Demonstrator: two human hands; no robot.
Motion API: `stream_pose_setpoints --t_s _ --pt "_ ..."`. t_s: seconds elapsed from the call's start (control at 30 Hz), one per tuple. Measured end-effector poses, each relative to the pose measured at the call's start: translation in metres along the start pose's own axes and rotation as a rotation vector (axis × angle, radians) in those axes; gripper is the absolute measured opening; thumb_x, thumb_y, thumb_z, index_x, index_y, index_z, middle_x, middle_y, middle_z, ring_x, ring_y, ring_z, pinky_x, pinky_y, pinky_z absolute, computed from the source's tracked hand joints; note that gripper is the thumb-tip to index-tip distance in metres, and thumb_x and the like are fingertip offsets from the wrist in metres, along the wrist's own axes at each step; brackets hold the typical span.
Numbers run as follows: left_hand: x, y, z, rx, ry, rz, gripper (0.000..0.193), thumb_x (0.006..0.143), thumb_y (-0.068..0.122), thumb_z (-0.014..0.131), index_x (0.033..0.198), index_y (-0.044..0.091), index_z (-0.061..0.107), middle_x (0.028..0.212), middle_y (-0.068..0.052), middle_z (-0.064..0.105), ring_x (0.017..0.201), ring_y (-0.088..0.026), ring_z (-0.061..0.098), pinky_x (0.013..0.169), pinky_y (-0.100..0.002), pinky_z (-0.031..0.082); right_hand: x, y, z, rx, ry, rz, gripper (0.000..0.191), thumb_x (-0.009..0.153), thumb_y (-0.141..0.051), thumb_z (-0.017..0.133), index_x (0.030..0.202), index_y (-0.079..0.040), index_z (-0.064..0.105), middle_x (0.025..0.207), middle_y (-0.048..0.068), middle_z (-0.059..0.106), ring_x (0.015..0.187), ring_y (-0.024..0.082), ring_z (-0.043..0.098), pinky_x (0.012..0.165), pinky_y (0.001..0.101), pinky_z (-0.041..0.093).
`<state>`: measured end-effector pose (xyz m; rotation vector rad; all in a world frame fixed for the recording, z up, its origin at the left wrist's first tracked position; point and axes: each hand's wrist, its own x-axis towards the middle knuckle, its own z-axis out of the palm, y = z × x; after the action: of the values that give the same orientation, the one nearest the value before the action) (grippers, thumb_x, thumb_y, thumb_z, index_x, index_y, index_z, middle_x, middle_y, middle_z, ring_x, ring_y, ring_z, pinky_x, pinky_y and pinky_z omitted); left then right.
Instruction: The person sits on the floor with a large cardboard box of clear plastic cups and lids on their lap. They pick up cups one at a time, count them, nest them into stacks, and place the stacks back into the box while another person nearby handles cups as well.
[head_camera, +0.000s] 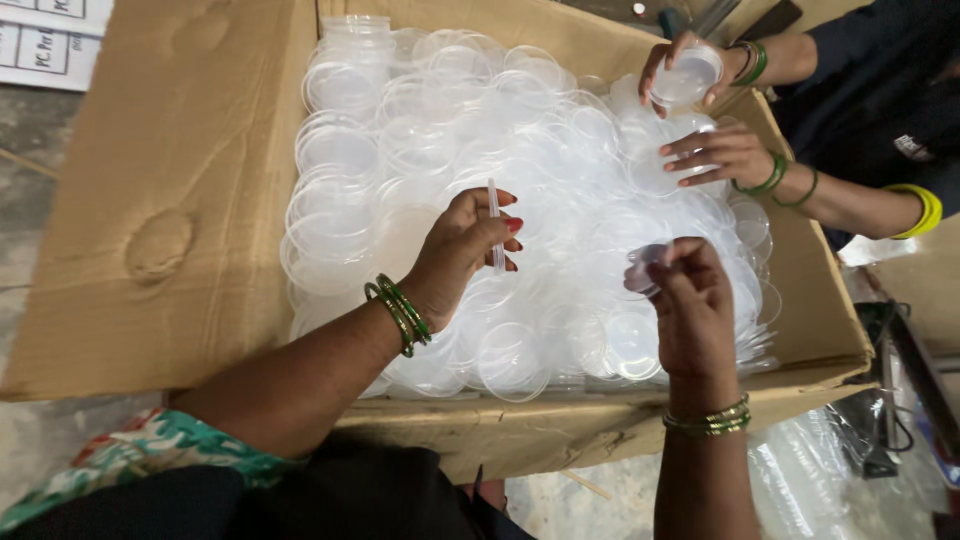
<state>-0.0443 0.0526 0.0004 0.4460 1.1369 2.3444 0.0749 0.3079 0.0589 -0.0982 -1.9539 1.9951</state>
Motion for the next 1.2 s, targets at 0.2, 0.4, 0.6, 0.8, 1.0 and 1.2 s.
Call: stream_pose_setpoints --t_s 0.2,0.4,0.6,0.8,1.0,1.2 --pt "-0.003 0.001 0.007 -0.048 -0.074 -0.119 0.054 0.090 0.027 0.060 0.135 0.002 0.046 0.120 -0.013 0.059 0.108 -0.022 0.065 0.088 -0.042 0.059 -0.011 -0.020 0.035 -0.153 0.012 -0.187 0.031 0.099 0.005 0.060 0.123 -0.009 0.046 0.111 0.013 0.071 0.099 0.020 0.070 0.089 0.0358 0.058" --pt "-0.008 0.006 0.023 -0.160 0.017 -0.191 0.065 0.091 0.047 0.065 0.138 0.009 0.041 0.126 -0.010 0.055 0.113 -0.023 0.060 0.090 -0.043 0.056 -0.024 -0.014 0.121 -1.204 -0.014 -0.471 0.048 0.085 0.000 0.080 0.127 -0.009 0.059 0.113 0.013 0.075 0.090 0.021 0.072 0.081 0.0338 0.058" --pt "-0.009 0.022 0.017 -0.362 0.075 -0.189 0.063 0.083 0.055 0.066 0.126 0.014 0.048 0.111 -0.010 0.059 0.100 -0.025 0.068 0.082 -0.045 0.061 -0.020 -0.037 0.119 -0.619 -0.592 -0.382 0.048 0.090 -0.001 0.067 0.134 0.008 0.052 0.134 0.019 0.063 0.111 0.024 0.069 0.092 0.0387 0.056" --pt "-0.008 0.019 0.017 -0.400 0.190 -0.219 0.068 0.078 0.060 0.070 0.121 0.011 0.049 0.096 -0.008 0.055 0.086 -0.025 0.067 0.072 -0.045 0.062 0.053 -0.002 0.079 -0.411 -0.209 0.204 0.017 0.097 -0.012 0.068 0.109 0.000 0.065 0.107 0.009 0.073 0.091 0.016 0.070 0.082 0.0336 0.059" --pt "-0.009 0.025 0.012 -0.480 0.254 -0.220 0.075 0.070 0.061 0.075 0.121 0.013 0.046 0.102 -0.009 0.049 0.089 -0.026 0.064 0.072 -0.048 0.061 0.054 0.051 0.067 -0.863 -0.379 0.290 0.014 0.088 -0.015 0.079 0.092 -0.003 0.074 0.085 0.008 0.073 0.078 0.016 0.062 0.072 0.0322 0.053" --pt "-0.013 0.030 0.018 -0.345 0.162 -0.170 0.070 0.071 0.043 0.082 0.124 0.013 0.048 0.104 -0.006 0.047 0.095 -0.024 0.063 0.081 -0.050 0.063 0.054 0.020 -0.002 -0.004 -0.162 0.293 0.004 0.094 -0.006 0.068 0.098 -0.008 0.069 0.101 0.009 0.077 0.093 0.018 0.071 0.085 0.0309 0.056"
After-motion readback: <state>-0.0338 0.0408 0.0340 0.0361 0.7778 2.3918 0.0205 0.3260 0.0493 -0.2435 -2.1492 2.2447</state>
